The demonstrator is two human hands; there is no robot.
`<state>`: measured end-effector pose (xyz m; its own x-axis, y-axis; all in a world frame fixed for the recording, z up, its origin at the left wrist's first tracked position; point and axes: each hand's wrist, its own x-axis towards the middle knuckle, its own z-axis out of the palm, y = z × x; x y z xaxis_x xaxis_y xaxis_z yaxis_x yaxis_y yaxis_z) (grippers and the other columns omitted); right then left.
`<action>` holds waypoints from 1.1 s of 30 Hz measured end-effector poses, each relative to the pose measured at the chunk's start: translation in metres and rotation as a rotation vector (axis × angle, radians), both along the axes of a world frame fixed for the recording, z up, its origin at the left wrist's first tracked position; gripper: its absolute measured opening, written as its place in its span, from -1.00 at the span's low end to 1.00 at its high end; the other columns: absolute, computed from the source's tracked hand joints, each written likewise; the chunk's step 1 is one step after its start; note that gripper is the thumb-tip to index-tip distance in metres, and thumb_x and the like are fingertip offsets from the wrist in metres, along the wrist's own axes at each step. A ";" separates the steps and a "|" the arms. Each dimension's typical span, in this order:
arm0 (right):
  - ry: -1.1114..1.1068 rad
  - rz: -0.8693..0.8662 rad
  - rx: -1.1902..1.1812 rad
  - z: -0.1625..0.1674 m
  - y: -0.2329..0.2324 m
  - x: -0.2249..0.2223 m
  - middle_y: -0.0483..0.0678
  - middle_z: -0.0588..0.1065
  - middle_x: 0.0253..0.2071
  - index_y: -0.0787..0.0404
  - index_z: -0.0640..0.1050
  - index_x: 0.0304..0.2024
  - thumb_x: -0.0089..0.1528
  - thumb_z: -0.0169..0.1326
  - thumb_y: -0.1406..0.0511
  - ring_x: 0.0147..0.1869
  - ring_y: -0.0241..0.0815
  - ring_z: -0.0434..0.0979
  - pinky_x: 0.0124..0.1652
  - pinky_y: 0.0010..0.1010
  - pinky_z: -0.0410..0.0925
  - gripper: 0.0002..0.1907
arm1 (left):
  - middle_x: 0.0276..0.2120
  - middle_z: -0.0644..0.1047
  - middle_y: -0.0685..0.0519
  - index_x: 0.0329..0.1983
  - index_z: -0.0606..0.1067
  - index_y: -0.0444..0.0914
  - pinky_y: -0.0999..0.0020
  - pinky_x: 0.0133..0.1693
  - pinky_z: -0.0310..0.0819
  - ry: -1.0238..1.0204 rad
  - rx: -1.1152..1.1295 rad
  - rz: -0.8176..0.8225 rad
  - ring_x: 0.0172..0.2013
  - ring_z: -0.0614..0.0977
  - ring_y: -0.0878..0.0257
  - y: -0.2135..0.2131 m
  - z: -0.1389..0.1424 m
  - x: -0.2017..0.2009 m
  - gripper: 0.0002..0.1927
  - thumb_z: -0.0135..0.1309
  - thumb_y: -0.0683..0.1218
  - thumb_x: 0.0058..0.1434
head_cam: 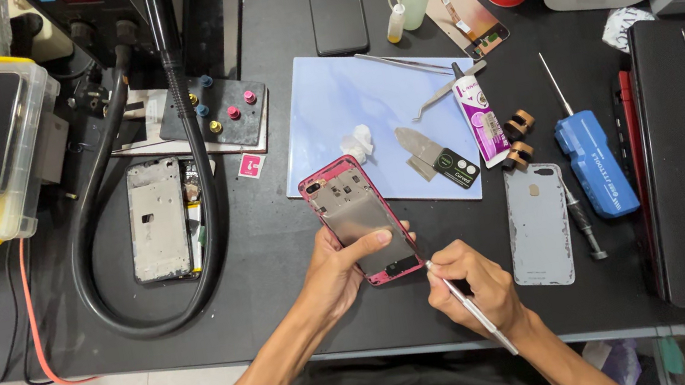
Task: The person uses a syringe to apply adhesive to the back of a pink smartphone frame. They then use a white stylus to spread the adhesive evenly along the edges of the frame.
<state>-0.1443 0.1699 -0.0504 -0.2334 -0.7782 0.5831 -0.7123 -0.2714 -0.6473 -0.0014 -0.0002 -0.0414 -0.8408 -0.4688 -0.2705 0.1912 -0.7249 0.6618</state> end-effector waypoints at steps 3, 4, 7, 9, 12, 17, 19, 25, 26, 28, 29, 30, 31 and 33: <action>0.000 0.002 0.007 -0.001 0.000 -0.001 0.07 0.53 -0.26 0.34 0.42 -0.20 0.12 0.22 0.56 -0.30 -0.14 0.59 -0.26 -0.44 0.48 -0.72 | -0.11 0.65 -0.20 0.01 0.51 -0.42 0.14 0.02 0.64 -0.002 0.010 -0.004 -0.09 0.71 0.09 0.000 -0.002 -0.001 -0.69 0.19 -0.27 0.19; -0.007 0.005 0.012 -0.001 0.000 -0.001 0.07 0.53 -0.26 0.34 0.43 -0.20 0.12 0.22 0.56 -0.30 -0.15 0.59 -0.26 -0.44 0.48 -0.73 | -0.11 0.65 -0.20 0.01 0.51 -0.42 0.13 0.01 0.64 0.005 0.013 -0.001 -0.09 0.71 0.09 0.000 -0.003 -0.001 -0.69 0.19 -0.27 0.19; -0.028 0.018 0.023 -0.002 0.000 -0.002 0.07 0.53 -0.25 0.34 0.43 -0.19 0.14 0.21 0.56 -0.30 -0.17 0.60 -0.26 -0.44 0.49 -0.74 | -0.11 0.64 -0.20 0.00 0.50 -0.41 0.11 0.00 0.65 0.021 0.024 0.012 -0.09 0.71 0.08 -0.001 -0.005 -0.002 -0.70 0.19 -0.27 0.19; -0.044 0.023 0.028 -0.003 0.001 -0.001 0.07 0.54 -0.23 0.34 0.43 -0.18 0.15 0.21 0.55 -0.29 -0.18 0.61 -0.26 -0.45 0.49 -0.74 | -0.11 0.64 -0.20 0.01 0.50 -0.40 0.09 -0.01 0.64 0.022 0.030 0.019 -0.08 0.71 0.08 0.000 -0.006 -0.002 -0.70 0.19 -0.27 0.20; -0.051 0.008 0.045 -0.004 0.001 0.000 0.08 0.55 -0.22 0.34 0.43 -0.18 0.16 0.22 0.54 -0.28 -0.18 0.62 -0.26 -0.45 0.49 -0.74 | -0.12 0.64 -0.20 0.00 0.50 -0.41 0.10 0.00 0.65 0.027 0.033 0.019 -0.08 0.71 0.07 -0.001 -0.008 -0.001 -0.70 0.19 -0.28 0.19; -0.034 -0.013 0.043 -0.006 0.001 0.000 0.07 0.55 -0.22 0.33 0.43 -0.17 0.16 0.22 0.53 -0.28 -0.18 0.63 -0.25 -0.44 0.50 -0.74 | -0.12 0.65 -0.20 0.00 0.50 -0.42 0.11 0.00 0.66 0.012 0.037 0.019 -0.09 0.72 0.07 -0.001 -0.007 -0.001 -0.69 0.19 -0.27 0.18; -0.038 -0.015 0.050 -0.007 0.002 0.000 0.07 0.56 -0.22 0.33 0.42 -0.16 0.16 0.22 0.53 -0.28 -0.18 0.63 -0.26 -0.45 0.50 -0.74 | -0.12 0.65 -0.20 0.00 0.50 -0.42 0.11 0.00 0.67 0.005 0.035 0.017 -0.09 0.72 0.07 -0.002 -0.005 -0.002 -0.69 0.19 -0.27 0.19; -0.163 -0.032 -0.038 -0.014 0.004 -0.002 0.08 0.54 -0.19 0.34 0.39 -0.12 0.22 0.13 0.55 -0.24 -0.24 0.58 -0.25 -0.49 0.47 -0.76 | -0.14 0.65 -0.16 0.00 0.50 -0.41 0.17 -0.06 0.66 -0.037 -0.028 0.038 -0.13 0.72 0.10 0.004 0.004 -0.003 -0.69 0.19 -0.25 0.18; -0.271 -0.042 -0.057 -0.016 0.005 -0.001 0.09 0.53 -0.17 0.34 0.38 -0.11 0.24 0.10 0.56 -0.23 -0.27 0.55 -0.25 -0.51 0.46 -0.78 | -0.14 0.65 -0.14 0.00 0.51 -0.40 0.20 -0.07 0.66 -0.078 -0.054 0.040 -0.15 0.72 0.12 0.007 0.005 -0.004 -0.68 0.20 -0.25 0.17; -0.393 -0.071 -0.091 -0.020 0.008 -0.002 0.09 0.51 -0.14 0.34 0.37 -0.09 0.27 0.07 0.56 -0.21 -0.30 0.51 -0.23 -0.52 0.44 -0.79 | -0.14 0.65 -0.13 0.01 0.51 -0.41 0.23 -0.08 0.66 -0.138 -0.110 0.032 -0.16 0.71 0.16 0.008 0.006 -0.005 -0.67 0.21 -0.23 0.17; -0.412 -0.088 -0.103 -0.021 0.009 -0.002 0.08 0.50 -0.14 0.34 0.36 -0.09 0.28 0.06 0.56 -0.20 -0.32 0.50 -0.20 -0.53 0.43 -0.79 | -0.13 0.65 -0.13 0.02 0.50 -0.42 0.23 -0.07 0.65 -0.160 -0.138 0.024 -0.16 0.71 0.17 0.008 0.005 -0.004 -0.66 0.22 -0.22 0.19; -0.431 -0.104 -0.114 -0.022 0.010 -0.001 0.08 0.49 -0.14 0.34 0.36 -0.08 0.29 0.05 0.56 -0.18 -0.33 0.49 -0.18 -0.53 0.43 -0.80 | -0.13 0.65 -0.13 0.03 0.50 -0.44 0.24 -0.07 0.65 -0.184 -0.164 0.018 -0.16 0.70 0.18 0.009 0.005 -0.004 -0.64 0.23 -0.21 0.20; -0.432 -0.117 -0.100 -0.023 0.011 -0.001 0.08 0.49 -0.14 0.34 0.36 -0.09 0.28 0.06 0.56 -0.19 -0.33 0.48 -0.19 -0.54 0.43 -0.80 | -0.10 0.63 -0.11 0.06 0.47 -0.41 0.24 -0.05 0.63 -0.217 -0.189 0.030 -0.13 0.69 0.20 0.009 0.003 -0.004 -0.61 0.24 -0.20 0.18; -0.432 -0.144 -0.073 -0.024 0.012 0.000 0.07 0.50 -0.15 0.34 0.37 -0.10 0.27 0.08 0.56 -0.20 -0.34 0.48 -0.20 -0.56 0.42 -0.79 | -0.06 0.61 -0.06 0.12 0.41 -0.34 0.26 -0.01 0.59 -0.282 -0.237 0.056 -0.08 0.66 0.24 0.008 0.000 -0.004 -0.52 0.25 -0.19 0.15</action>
